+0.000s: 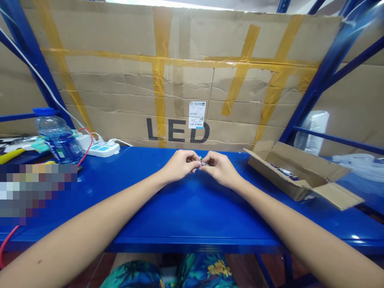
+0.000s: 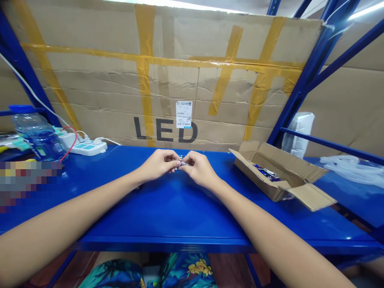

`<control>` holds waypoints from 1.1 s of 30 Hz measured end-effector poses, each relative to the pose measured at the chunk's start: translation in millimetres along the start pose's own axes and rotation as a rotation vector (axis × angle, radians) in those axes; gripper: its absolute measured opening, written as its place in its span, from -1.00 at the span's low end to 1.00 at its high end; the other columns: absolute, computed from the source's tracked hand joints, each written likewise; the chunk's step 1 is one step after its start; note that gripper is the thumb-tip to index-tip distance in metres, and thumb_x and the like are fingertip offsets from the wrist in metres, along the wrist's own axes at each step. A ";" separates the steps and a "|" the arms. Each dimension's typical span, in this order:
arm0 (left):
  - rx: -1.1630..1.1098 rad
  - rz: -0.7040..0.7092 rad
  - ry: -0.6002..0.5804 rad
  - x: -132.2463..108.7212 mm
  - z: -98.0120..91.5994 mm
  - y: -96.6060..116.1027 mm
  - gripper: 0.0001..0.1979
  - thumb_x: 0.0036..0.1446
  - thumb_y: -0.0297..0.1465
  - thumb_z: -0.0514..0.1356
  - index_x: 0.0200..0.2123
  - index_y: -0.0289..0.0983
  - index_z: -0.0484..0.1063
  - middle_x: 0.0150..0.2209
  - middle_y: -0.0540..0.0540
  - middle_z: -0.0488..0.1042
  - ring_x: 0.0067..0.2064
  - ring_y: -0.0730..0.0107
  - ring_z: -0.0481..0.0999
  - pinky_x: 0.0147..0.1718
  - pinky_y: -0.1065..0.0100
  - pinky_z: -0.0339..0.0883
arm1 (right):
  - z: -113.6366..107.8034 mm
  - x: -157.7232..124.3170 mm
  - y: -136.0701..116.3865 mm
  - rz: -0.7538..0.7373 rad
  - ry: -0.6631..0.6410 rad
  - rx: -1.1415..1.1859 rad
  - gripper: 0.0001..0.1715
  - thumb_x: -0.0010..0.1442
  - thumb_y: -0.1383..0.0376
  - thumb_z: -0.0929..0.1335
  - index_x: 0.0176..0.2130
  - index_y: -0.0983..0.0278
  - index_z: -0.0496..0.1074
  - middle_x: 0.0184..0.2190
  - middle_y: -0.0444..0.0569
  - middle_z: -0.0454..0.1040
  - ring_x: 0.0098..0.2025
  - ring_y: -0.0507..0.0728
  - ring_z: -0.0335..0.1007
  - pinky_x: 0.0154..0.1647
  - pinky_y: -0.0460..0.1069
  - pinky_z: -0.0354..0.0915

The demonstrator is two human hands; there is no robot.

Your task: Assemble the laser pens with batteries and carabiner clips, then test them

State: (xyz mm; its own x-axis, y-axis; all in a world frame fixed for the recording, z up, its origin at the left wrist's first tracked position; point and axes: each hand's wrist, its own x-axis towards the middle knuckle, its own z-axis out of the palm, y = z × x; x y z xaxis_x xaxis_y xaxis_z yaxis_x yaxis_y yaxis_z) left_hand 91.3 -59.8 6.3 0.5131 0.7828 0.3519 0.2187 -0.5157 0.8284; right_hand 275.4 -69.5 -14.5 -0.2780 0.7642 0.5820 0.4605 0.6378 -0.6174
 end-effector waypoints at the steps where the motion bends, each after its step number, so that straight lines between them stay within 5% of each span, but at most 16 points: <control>1: -0.004 -0.001 0.000 0.1 0.0 -0.4 -0.93 0.06 -0.45 0.20 -0.43 -0.33 0.45 -0.54 -0.03 0.48 -0.51 0.49 0.42 -0.51 0.44 0.30 | -0.7 0.0 -1.1 -0.010 -0.002 -0.002 -0.84 0.06 0.25 0.43 -0.46 0.27 0.40 -0.47 -0.07 0.45 -0.42 0.08 0.30 -0.40 -0.01 0.19; 12: 0.149 0.126 0.000 0.3 -2.9 -6.3 -0.92 0.08 -0.44 0.19 -0.40 -0.31 0.49 -0.54 0.00 0.46 -0.47 0.46 0.43 -0.43 0.42 0.28 | -5.1 -1.3 -6.5 0.008 -0.199 0.011 -0.82 0.22 0.31 0.29 -0.36 0.28 0.48 -0.50 -0.08 0.49 -0.45 0.09 0.38 -0.35 0.00 0.26; 17: 0.037 0.051 0.012 1.6 -1.0 -3.1 -0.92 0.07 -0.46 0.18 -0.41 -0.33 0.48 -0.55 -0.01 0.46 -0.49 0.46 0.44 -0.46 0.42 0.29 | -1.4 -0.9 -4.8 -0.010 -0.076 -0.020 -0.84 0.09 0.32 0.39 -0.27 0.25 0.34 -0.36 -0.06 0.46 -0.34 0.10 0.34 -0.32 -0.01 0.25; 22: -0.012 0.028 0.009 1.9 -0.7 1.8 -0.93 0.05 -0.47 0.21 -0.42 -0.34 0.48 -0.53 -0.03 0.49 -0.50 0.48 0.44 -0.47 0.43 0.30 | -1.7 1.4 -2.5 -0.037 0.022 -0.063 -0.82 0.05 0.30 0.43 -0.45 0.24 0.32 -0.45 -0.09 0.38 -0.40 0.08 0.27 -0.38 -0.01 0.20; 33: 0.077 0.074 0.021 0.2 0.6 1.2 -0.93 0.07 -0.47 0.19 -0.42 -0.32 0.47 -0.54 -0.01 0.47 -0.48 0.47 0.44 -0.45 0.43 0.29 | -2.1 -0.3 -5.8 -0.067 0.029 -0.030 -0.84 0.08 0.28 0.43 -0.48 0.26 0.41 -0.49 -0.08 0.40 -0.44 0.07 0.26 -0.41 -0.02 0.17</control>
State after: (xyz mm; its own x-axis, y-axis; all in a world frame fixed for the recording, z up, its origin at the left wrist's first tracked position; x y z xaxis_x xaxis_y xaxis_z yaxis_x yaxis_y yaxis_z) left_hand 92.1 -60.5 7.0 0.5131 0.7484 0.4202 0.2449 -0.5969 0.7641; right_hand 274.6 -73.7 -9.9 -0.2844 0.7166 0.6369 0.4668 0.6838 -0.5608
